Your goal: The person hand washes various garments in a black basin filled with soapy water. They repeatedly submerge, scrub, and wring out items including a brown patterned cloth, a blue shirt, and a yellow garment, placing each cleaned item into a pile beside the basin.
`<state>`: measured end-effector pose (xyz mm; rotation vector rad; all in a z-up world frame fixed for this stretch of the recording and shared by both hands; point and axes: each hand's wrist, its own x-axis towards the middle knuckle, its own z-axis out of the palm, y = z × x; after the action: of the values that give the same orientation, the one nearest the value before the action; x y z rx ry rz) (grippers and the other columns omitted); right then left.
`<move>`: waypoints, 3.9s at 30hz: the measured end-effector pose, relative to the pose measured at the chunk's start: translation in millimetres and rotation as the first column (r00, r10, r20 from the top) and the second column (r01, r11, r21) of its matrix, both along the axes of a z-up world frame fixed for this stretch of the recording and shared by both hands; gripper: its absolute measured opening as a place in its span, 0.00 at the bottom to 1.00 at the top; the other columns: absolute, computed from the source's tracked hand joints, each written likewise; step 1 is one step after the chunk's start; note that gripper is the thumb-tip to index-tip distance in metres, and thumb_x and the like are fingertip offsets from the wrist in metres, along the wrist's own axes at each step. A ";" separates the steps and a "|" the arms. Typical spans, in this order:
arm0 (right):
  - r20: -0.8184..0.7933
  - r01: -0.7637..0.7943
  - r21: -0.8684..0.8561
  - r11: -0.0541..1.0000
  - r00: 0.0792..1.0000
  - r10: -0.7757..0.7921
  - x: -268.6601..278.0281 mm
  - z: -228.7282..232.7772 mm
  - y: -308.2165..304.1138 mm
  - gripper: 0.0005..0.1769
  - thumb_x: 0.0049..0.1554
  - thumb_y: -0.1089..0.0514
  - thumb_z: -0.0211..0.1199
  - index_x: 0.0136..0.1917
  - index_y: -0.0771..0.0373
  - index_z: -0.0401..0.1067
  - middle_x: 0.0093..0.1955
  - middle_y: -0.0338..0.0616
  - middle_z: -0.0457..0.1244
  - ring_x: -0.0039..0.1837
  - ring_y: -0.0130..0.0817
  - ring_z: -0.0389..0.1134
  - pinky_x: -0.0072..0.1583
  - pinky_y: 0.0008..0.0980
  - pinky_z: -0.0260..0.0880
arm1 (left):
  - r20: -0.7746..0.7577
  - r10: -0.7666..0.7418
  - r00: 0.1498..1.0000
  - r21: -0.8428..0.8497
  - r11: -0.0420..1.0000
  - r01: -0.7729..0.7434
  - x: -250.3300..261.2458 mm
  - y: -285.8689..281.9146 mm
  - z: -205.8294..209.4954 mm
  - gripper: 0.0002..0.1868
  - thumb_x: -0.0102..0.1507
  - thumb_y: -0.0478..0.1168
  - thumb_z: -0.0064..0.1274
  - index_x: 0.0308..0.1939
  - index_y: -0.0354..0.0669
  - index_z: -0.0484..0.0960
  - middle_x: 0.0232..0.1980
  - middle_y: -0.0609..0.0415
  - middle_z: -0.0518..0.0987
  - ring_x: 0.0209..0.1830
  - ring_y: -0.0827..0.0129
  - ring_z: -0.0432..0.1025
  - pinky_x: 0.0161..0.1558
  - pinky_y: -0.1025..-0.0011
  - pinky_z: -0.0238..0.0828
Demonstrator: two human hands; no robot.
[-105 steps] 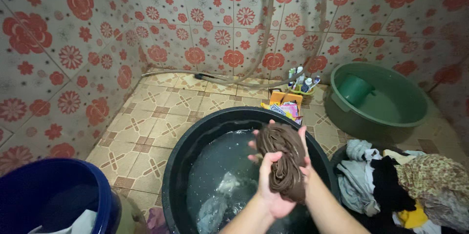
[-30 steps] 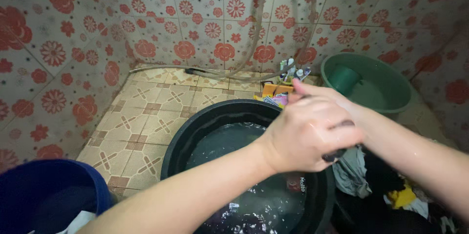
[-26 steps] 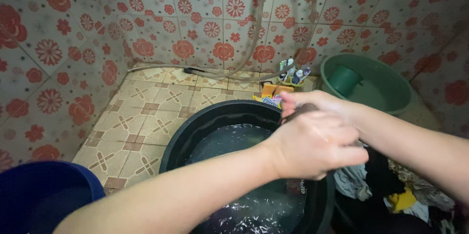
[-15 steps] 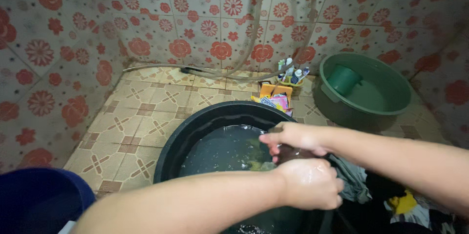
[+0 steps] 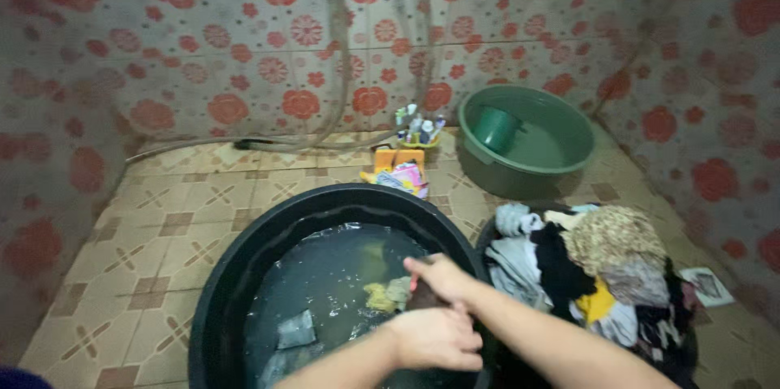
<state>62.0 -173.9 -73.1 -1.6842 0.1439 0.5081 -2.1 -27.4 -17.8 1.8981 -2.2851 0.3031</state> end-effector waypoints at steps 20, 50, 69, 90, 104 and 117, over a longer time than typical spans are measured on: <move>0.116 0.301 -0.649 0.699 0.947 -0.300 -160.0 128.2 -400.6 0.58 0.38 0.51 0.85 0.75 0.53 0.56 0.73 0.45 0.60 0.73 0.39 0.61 0.70 0.42 0.66 | -0.491 0.330 0.806 -0.027 0.919 -0.393 -45.9 -278.5 30.0 0.36 0.49 0.36 0.66 0.62 0.55 0.74 0.74 0.46 0.61 0.75 0.48 0.58 0.67 0.39 0.56; 0.032 -0.410 -0.785 0.465 0.723 0.690 18.2 -29.7 -3.3 0.34 0.52 0.44 0.68 0.69 0.57 0.70 0.67 0.55 0.65 0.68 0.52 0.66 0.68 0.43 0.66 | -0.371 0.921 -0.118 0.582 0.131 -0.803 94.3 106.5 -102.0 0.24 0.58 0.41 0.56 0.60 0.53 0.81 0.63 0.46 0.80 0.65 0.52 0.73 0.66 0.60 0.69; -0.382 -0.723 -0.681 0.114 0.484 0.788 -14.2 -89.1 51.4 0.71 0.31 0.54 0.83 0.83 0.50 0.50 0.73 0.59 0.60 0.70 0.52 0.65 0.68 0.39 0.65 | -0.681 0.694 -0.236 0.652 0.426 -0.628 -10.7 121.6 -212.8 0.20 0.65 0.50 0.48 0.38 0.35 0.84 0.39 0.37 0.82 0.38 0.56 0.76 0.46 0.57 0.72; -0.016 0.029 0.640 0.768 1.000 -0.025 -10.4 38.7 18.3 0.18 0.59 0.57 0.63 0.61 0.66 0.74 0.57 0.48 0.70 0.57 0.41 0.70 0.61 0.45 0.69 | -0.212 -0.967 -0.139 -0.028 0.148 -0.989 30.8 69.5 63.1 0.12 0.61 0.48 0.44 0.31 0.46 0.76 0.38 0.54 0.79 0.42 0.61 0.74 0.51 0.59 0.71; -0.390 0.246 0.656 0.713 0.920 0.041 1.1 51.4 46.7 0.26 0.55 0.42 0.51 0.48 0.65 0.77 0.49 0.54 0.72 0.51 0.50 0.73 0.60 0.49 0.72 | -0.454 -0.629 -0.631 0.217 0.609 -0.763 14.6 82.6 -12.8 0.45 0.59 0.73 0.40 0.66 0.44 0.74 0.63 0.49 0.81 0.64 0.58 0.73 0.66 0.54 0.67; -0.109 -0.234 0.620 0.749 0.920 0.377 23.3 52.1 20.8 0.25 0.66 0.42 0.59 0.67 0.61 0.71 0.65 0.48 0.67 0.65 0.41 0.67 0.70 0.45 0.65 | -0.356 -0.567 -0.743 0.109 0.765 -0.635 1.8 59.9 -19.3 0.24 0.60 0.47 0.57 0.56 0.38 0.79 0.47 0.48 0.83 0.44 0.58 0.81 0.52 0.57 0.79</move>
<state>85.3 -153.1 -21.0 -1.0154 -0.1298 0.8973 -0.2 32.5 -37.1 0.5172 0.1220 -0.6507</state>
